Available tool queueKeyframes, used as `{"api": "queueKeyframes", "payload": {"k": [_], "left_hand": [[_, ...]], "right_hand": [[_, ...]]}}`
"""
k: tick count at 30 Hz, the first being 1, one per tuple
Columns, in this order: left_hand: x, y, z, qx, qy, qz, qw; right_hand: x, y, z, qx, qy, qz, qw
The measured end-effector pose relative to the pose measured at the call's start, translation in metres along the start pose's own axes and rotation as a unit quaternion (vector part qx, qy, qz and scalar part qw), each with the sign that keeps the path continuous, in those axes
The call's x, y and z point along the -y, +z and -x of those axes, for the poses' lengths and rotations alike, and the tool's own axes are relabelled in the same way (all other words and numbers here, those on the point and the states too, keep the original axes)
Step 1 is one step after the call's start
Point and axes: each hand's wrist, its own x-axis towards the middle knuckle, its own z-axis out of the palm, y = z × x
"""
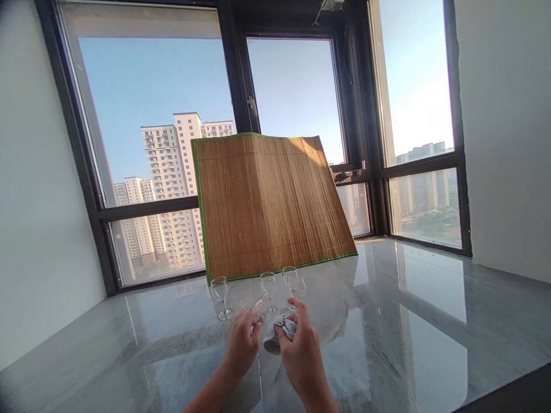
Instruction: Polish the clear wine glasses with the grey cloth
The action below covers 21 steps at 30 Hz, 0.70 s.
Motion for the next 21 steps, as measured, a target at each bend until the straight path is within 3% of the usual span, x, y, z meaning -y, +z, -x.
{"api": "queueKeyframes", "payload": {"k": [4,9,14,21], "left_hand": [[-0.001,-0.002,0.0,0.026,0.001,-0.062,0.998],[-0.008,-0.01,-0.001,0.035,0.035,-0.092,0.995],[-0.011,-0.011,-0.001,0.029,0.042,-0.075,0.996],[-0.014,-0.01,0.002,0.026,0.068,-0.081,0.994]], "right_hand": [[0.007,0.001,0.001,0.0,-0.01,-0.042,0.999],[0.006,-0.005,-0.001,-0.083,-0.045,0.048,0.994],[-0.001,-0.007,-0.004,-0.121,-0.053,0.101,0.986],[-0.002,-0.001,-0.002,0.035,-0.053,0.064,0.996]]}}
